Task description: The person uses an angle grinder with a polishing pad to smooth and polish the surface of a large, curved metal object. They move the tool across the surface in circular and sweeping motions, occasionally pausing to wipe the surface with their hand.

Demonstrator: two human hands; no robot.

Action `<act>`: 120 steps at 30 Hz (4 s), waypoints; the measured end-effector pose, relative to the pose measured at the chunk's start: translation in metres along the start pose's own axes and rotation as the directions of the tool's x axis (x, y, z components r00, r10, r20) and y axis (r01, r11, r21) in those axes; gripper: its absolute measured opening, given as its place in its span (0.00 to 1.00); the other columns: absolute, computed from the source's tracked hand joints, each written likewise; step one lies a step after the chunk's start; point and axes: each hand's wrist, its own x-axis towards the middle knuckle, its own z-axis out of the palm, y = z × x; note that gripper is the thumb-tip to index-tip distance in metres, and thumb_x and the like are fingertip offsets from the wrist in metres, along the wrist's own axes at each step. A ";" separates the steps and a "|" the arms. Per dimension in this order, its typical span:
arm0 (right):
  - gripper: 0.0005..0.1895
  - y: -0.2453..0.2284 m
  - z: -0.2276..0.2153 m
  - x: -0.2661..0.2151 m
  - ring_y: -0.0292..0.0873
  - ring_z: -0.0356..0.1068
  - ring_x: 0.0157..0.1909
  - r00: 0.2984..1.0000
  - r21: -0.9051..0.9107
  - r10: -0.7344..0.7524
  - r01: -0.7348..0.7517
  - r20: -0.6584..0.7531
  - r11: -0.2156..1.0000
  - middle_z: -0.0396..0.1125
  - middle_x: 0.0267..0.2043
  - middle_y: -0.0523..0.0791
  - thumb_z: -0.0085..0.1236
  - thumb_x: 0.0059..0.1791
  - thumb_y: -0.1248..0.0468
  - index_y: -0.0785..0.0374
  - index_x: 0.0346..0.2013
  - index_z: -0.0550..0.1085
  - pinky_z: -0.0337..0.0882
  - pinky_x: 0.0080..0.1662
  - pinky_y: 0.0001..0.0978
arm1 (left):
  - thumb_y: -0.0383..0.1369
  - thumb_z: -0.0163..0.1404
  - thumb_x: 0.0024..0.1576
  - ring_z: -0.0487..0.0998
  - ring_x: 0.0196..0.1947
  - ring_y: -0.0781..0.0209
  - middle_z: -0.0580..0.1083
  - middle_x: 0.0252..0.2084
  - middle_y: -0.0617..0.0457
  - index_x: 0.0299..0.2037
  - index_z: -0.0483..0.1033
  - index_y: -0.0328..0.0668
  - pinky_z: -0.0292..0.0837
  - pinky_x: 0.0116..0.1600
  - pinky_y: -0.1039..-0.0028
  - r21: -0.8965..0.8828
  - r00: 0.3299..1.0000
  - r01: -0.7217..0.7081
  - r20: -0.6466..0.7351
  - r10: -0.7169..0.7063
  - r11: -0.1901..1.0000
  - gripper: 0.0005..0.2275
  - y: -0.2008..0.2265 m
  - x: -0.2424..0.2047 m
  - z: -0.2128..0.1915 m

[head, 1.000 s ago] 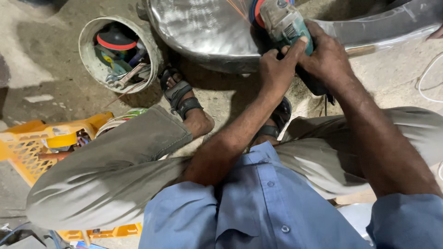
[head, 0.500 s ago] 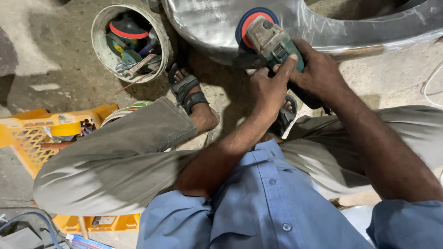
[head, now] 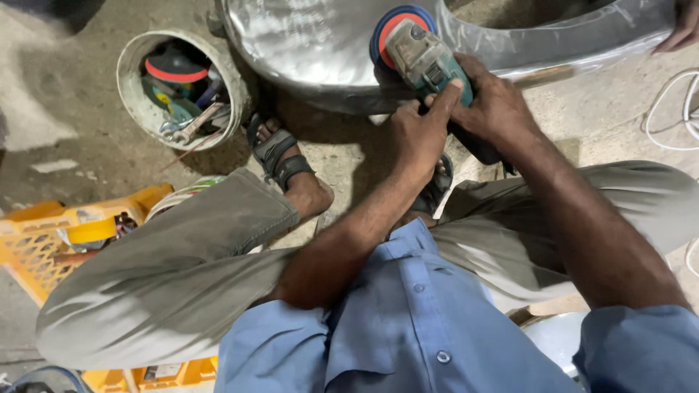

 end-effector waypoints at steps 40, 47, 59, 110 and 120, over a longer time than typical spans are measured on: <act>0.25 0.077 -0.022 0.036 0.48 0.77 0.62 0.909 0.153 -0.272 0.332 -0.316 0.931 0.75 0.57 0.53 0.65 0.62 0.56 0.66 0.68 0.67 0.76 0.62 0.42 | 0.66 0.56 0.49 0.80 0.19 0.66 0.75 0.21 0.53 0.30 0.75 0.35 0.79 0.22 0.73 0.015 0.982 -0.094 0.165 0.090 0.995 0.33 -0.065 0.088 0.105; 0.30 0.071 -0.018 0.036 0.51 0.76 0.62 0.930 0.111 -0.271 0.305 -0.248 0.946 0.74 0.59 0.55 0.62 0.58 0.52 0.68 0.68 0.67 0.75 0.63 0.45 | 0.60 0.54 0.51 0.73 0.14 0.68 0.71 0.18 0.56 0.24 0.73 0.40 0.68 0.16 0.75 0.072 0.989 -0.039 0.146 0.029 0.997 0.27 -0.068 0.075 0.088; 0.34 0.040 -0.017 0.007 0.50 0.78 0.48 0.993 0.160 -0.102 0.110 -0.063 0.981 0.73 0.56 0.57 0.61 0.57 0.52 0.64 0.74 0.63 0.79 0.52 0.42 | 0.52 0.59 0.52 0.75 0.16 0.67 0.72 0.18 0.53 0.24 0.73 0.40 0.72 0.20 0.75 -0.124 0.994 0.064 0.091 -0.053 0.990 0.22 -0.037 0.023 0.053; 0.31 0.082 -0.033 0.009 0.54 0.77 0.56 0.976 -0.012 -0.155 0.155 -0.152 0.988 0.75 0.56 0.57 0.64 0.58 0.48 0.64 0.68 0.69 0.76 0.57 0.47 | 0.59 0.56 0.51 0.69 0.14 0.68 0.67 0.15 0.57 0.18 0.70 0.42 0.63 0.17 0.72 -0.050 0.992 0.004 0.127 0.003 0.999 0.26 -0.047 0.029 0.091; 0.36 0.062 -0.034 -0.015 0.52 0.76 0.46 0.991 -0.028 -0.122 0.121 -0.048 0.992 0.75 0.50 0.57 0.64 0.54 0.48 0.60 0.72 0.66 0.76 0.51 0.46 | 0.49 0.60 0.55 0.72 0.22 0.67 0.73 0.23 0.54 0.24 0.74 0.34 0.67 0.27 0.71 -0.217 0.990 0.098 0.122 -0.073 0.971 0.22 -0.028 -0.011 0.067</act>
